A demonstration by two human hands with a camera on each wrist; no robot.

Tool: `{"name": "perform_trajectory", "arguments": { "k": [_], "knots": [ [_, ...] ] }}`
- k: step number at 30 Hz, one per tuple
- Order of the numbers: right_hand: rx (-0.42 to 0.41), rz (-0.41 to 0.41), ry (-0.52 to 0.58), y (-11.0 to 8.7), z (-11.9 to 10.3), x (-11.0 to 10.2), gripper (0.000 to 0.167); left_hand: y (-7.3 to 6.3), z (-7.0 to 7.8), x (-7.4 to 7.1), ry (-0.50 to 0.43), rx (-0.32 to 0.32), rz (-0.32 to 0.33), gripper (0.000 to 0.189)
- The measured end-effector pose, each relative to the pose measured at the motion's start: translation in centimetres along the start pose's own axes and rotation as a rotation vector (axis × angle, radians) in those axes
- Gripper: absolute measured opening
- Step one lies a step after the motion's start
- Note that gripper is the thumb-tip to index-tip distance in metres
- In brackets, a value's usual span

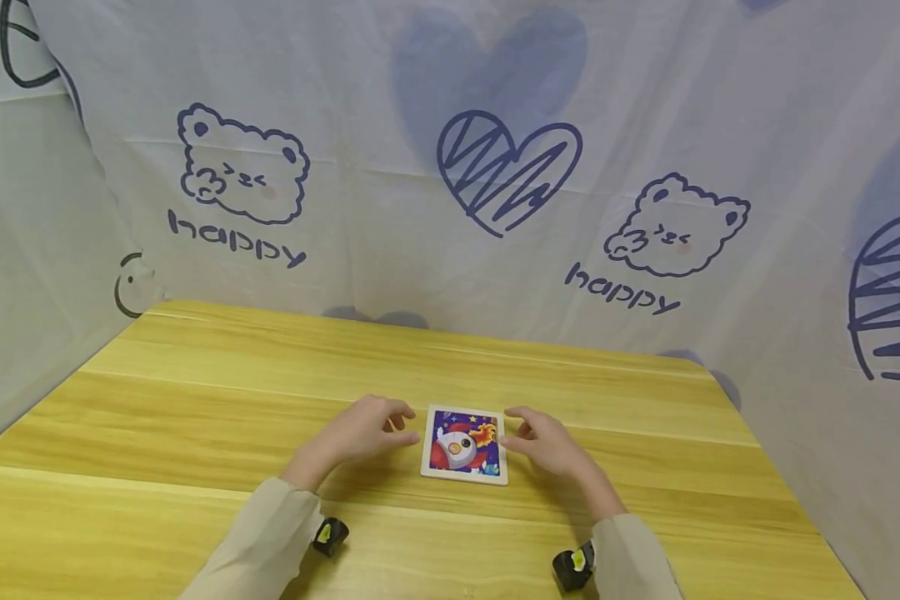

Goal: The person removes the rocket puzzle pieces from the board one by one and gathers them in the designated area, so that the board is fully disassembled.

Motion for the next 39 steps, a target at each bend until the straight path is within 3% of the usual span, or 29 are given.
{"name": "perform_trajectory", "arguments": {
  "k": [7, 14, 21, 39],
  "knots": [
    [-0.052, -0.043, 0.009, 1.0, -0.2, 0.3, 0.045, 0.5, -0.2, 0.1, -0.031, -0.020, -0.001, 0.039],
    [-0.096, -0.136, 0.060, 1.7, -0.4, 0.6, 0.047, 0.8, -0.4, 0.3, -0.074, -0.018, 0.019, 0.041],
    [-0.138, -0.198, 0.010, 2.3, -0.1, 0.7, 0.051, 1.1, -0.4, 0.3, -0.068, -0.022, 0.011, 0.040],
    [-0.019, -0.223, 0.009, 3.0, 0.3, 0.7, 0.057, 2.1, -0.4, 0.4, -0.100, -0.023, 0.004, 0.036]
  ]
}}
Point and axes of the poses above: each hand's wrist, its own y-axis towards the middle knuckle, its own x-axis out of the palm, z = x × y, the point moved 1 cm from there along y, towards the middle knuckle, and after that the axes turned 3 degrees about -y, right-handed, at the moved point
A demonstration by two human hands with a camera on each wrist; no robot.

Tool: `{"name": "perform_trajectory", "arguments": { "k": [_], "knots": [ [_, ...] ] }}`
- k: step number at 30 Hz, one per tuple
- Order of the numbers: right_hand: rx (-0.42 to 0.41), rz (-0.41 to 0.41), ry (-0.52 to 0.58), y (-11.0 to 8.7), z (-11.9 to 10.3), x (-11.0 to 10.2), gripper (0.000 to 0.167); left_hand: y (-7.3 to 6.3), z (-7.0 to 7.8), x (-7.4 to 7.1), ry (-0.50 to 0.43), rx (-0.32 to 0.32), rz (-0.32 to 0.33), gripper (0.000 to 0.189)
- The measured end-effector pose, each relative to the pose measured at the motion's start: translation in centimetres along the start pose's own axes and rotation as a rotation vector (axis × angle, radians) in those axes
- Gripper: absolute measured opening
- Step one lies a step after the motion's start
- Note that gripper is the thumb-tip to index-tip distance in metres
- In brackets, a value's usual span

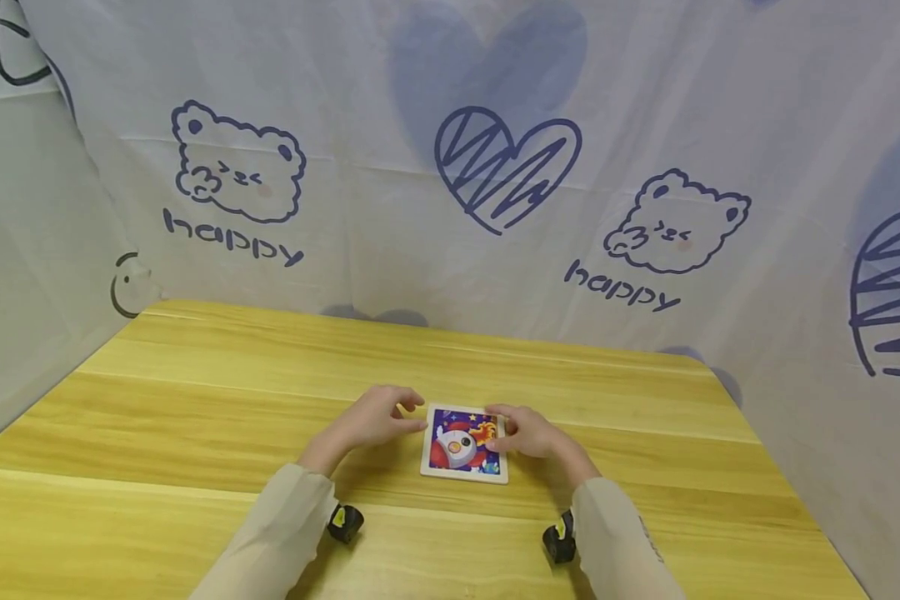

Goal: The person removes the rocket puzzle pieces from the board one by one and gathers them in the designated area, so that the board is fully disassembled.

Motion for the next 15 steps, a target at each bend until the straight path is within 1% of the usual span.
{"name": "perform_trajectory", "arguments": {
  "k": [3, 6, 13, 15],
  "knots": [
    [0.032, -0.002, 0.020, -0.16, -0.08, -0.17, 0.059, 0.00, 0.04, -0.06, -0.002, 0.004, 0.000, 0.037],
    [0.040, -0.008, 0.035, -0.29, -0.15, -0.34, 0.062, 0.02, 0.02, -0.07, -0.010, -0.003, -0.003, 0.037],
    [-0.011, -0.020, 0.007, -0.39, -0.28, -0.43, 0.064, 0.17, -0.27, 0.04, -0.012, -0.010, -0.008, 0.037],
    [-0.013, -0.016, 0.000, -0.39, -0.36, -0.40, 0.063, 0.28, -0.37, 0.08, -0.011, -0.011, -0.011, 0.037]
  ]
}}
Point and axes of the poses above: each hand's wrist, its own y-axis towards the middle knuckle, its own x-axis out of the palm, z = x × y, the point moved 1 cm from there along y, towards the middle knuckle, and after that the axes turned 3 degrees about -y, right-handed, at the moved point
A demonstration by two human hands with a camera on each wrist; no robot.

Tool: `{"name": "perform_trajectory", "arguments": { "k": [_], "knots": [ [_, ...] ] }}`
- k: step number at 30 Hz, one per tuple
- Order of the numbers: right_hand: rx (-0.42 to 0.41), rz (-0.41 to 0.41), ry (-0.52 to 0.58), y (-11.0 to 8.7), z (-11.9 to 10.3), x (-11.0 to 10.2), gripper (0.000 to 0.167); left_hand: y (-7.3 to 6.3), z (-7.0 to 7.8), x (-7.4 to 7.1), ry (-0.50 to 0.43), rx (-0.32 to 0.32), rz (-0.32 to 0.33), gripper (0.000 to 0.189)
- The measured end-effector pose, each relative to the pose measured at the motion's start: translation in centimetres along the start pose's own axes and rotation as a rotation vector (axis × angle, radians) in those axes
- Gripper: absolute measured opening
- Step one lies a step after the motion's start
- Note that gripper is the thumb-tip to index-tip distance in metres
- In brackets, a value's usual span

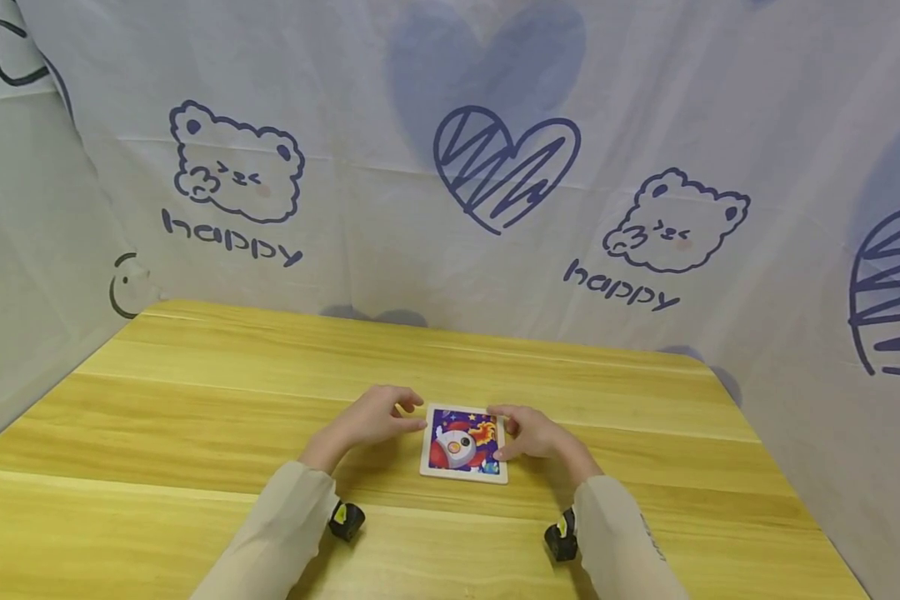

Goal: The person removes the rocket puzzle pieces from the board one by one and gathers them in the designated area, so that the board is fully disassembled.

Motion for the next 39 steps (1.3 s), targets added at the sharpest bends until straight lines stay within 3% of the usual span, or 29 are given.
{"name": "perform_trajectory", "arguments": {
  "k": [9, 20, 31, 39],
  "knots": [
    [-0.040, -0.003, -0.014, 0.1, -0.1, 0.1, 0.059, 0.5, -0.2, 0.3, -0.024, -0.014, -0.021, 0.033],
    [-0.033, -0.003, -0.009, 0.1, -0.1, 0.1, 0.059, 1.4, -0.4, 1.1, -0.045, -0.050, -0.051, 0.033],
    [0.024, -0.015, 0.006, 0.2, -0.3, 0.2, 0.064, 2.7, 0.4, 1.8, -0.051, -0.104, -0.066, 0.040],
    [-0.045, -0.060, -0.022, 0.1, -0.2, 0.0, 0.066, 2.9, 1.0, 2.5, -0.049, -0.171, -0.061, 0.042]
  ]
}}
Point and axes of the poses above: each hand's wrist, its own y-axis towards the middle knuckle, its own x-axis out of the palm, z = x × y, the point moved 1 cm from there along y, towards the middle knuckle, and after that the axes turned 3 degrees about -y, right-handed, at the moved point
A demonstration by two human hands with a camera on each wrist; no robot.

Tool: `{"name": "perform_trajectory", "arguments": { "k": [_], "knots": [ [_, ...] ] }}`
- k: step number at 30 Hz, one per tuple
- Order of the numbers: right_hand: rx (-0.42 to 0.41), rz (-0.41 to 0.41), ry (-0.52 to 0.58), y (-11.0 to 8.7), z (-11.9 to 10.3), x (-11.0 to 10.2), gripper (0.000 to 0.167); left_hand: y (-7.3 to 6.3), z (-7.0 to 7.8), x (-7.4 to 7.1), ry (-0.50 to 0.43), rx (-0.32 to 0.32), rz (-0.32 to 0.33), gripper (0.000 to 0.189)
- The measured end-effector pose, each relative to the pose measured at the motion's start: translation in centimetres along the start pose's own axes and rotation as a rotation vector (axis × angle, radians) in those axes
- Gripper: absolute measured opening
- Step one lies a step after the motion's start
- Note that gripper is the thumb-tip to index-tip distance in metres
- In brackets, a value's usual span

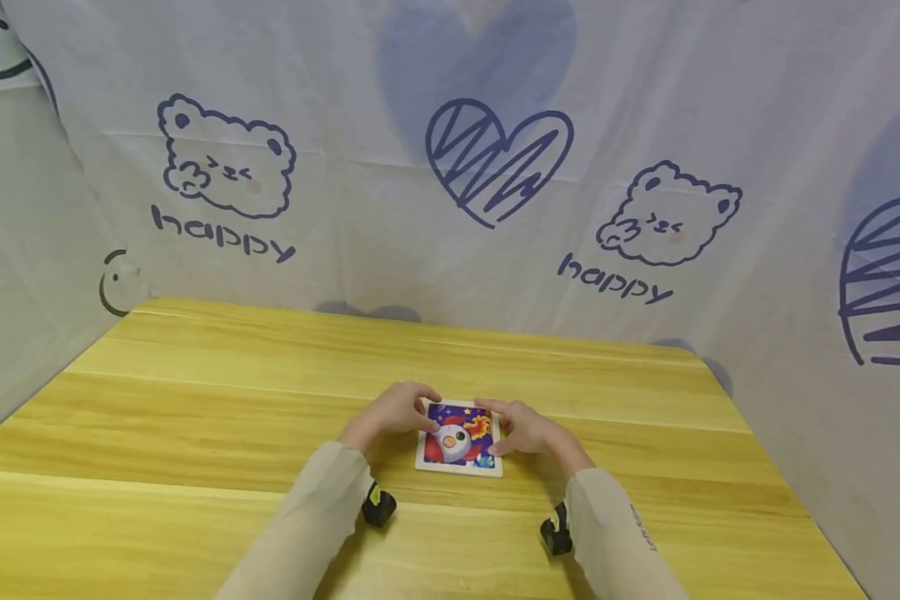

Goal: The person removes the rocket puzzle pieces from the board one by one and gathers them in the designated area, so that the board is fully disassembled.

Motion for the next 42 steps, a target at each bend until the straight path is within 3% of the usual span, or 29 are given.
{"name": "perform_trajectory", "arguments": {
  "k": [8, 14, 26, 31, 42],
  "knots": [
    [0.010, -0.012, -0.013, -0.2, -0.3, 0.0, 0.065, 0.4, 0.0, 0.4, 0.101, -0.033, 0.038, 0.044],
    [0.048, -0.010, -0.034, -0.3, -0.6, 0.0, 0.063, 0.6, 0.2, 0.6, 0.107, -0.065, 0.045, 0.046],
    [-0.035, -0.038, -0.085, 0.2, -0.8, 0.1, 0.057, 0.6, 0.3, 0.4, 0.132, -0.084, 0.032, 0.042],
    [-0.031, -0.052, -0.090, 0.2, -0.9, 0.0, 0.056, 1.0, 0.2, 0.4, 0.121, -0.111, 0.014, 0.035],
    [-0.040, -0.063, -0.079, 0.2, -1.0, -0.1, 0.054, 1.5, 0.0, 0.5, 0.155, -0.118, 0.044, 0.029]
  ]
}}
Point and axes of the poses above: each hand's wrist, its own y-axis towards the middle knuckle, its own x-axis out of the palm, z = x × y, the point moved 1 cm from there along y, towards the middle knuckle, and after that the axes turned 3 degrees about -y, right-handed, at the moved point
